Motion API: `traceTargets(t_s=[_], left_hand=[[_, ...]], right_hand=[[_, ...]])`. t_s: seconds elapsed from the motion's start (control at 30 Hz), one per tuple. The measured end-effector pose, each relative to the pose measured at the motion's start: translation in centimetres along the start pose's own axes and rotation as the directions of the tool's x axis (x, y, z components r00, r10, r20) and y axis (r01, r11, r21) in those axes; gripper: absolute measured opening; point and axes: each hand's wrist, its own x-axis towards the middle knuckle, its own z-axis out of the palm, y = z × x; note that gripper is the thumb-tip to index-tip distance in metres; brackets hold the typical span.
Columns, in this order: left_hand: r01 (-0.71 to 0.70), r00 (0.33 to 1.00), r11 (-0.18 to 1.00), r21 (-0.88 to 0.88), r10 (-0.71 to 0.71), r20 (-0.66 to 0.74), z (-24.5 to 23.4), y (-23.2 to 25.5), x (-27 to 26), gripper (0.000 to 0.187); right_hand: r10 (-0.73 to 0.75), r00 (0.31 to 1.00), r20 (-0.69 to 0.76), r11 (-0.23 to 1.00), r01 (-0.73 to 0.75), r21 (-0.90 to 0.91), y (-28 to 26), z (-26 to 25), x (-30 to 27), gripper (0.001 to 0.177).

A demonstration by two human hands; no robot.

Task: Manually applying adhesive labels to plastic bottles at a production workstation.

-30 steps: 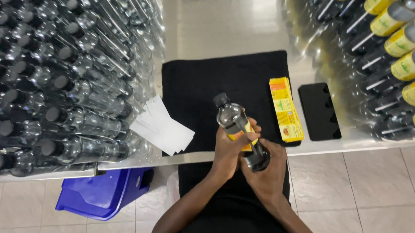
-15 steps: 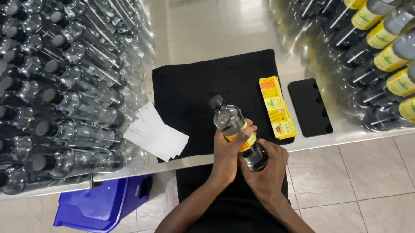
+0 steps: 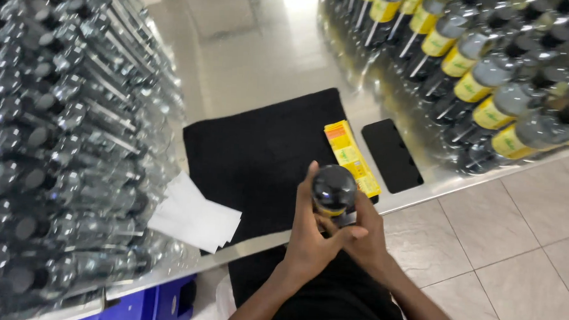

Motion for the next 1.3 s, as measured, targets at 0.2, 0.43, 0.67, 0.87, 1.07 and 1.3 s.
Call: traceTargets(t_s=[0.2,0.43,0.67,0.87,1.07,1.3], left_hand=[[-0.421,0.904,0.839,0.344,0.419,0.085,-1.7,-2.9,1.4,0.111],[-0.37,0.867,0.921,0.125,0.39,-0.308,-6.5,-6.9,-4.1,0.069],[-0.366,0.75,0.911,0.19,0.409,-0.52,-10.3,-9.9,-7.9,0.055],[-0.268,0.738,0.919,0.289,0.389,-0.551,-11.2,-10.2,-8.4,0.053],[-0.296,0.743,0.92,0.257,0.391,-0.544,-10.3,-9.8,-8.3,0.05],[-0.208,0.718,0.929,0.307,0.358,-0.596,-11.4,-8.6,-9.4,0.049]], right_hand=[[-0.227,0.952,-0.207,0.974,0.22,-0.058,3.2,-3.0,9.7,0.074],[-0.012,0.965,-0.263,0.99,-0.026,-0.14,8.0,-6.7,26.8,0.067],[-0.183,0.925,-0.333,0.966,0.106,-0.237,13.7,-5.5,34.7,0.064],[-0.003,0.98,-0.198,0.803,-0.115,-0.584,12.7,-6.6,35.3,0.059],[0.239,0.961,-0.139,0.605,-0.259,-0.753,11.1,-7.4,35.7,0.083],[0.126,0.992,0.003,0.511,-0.062,-0.857,16.6,-7.9,38.9,0.073]])
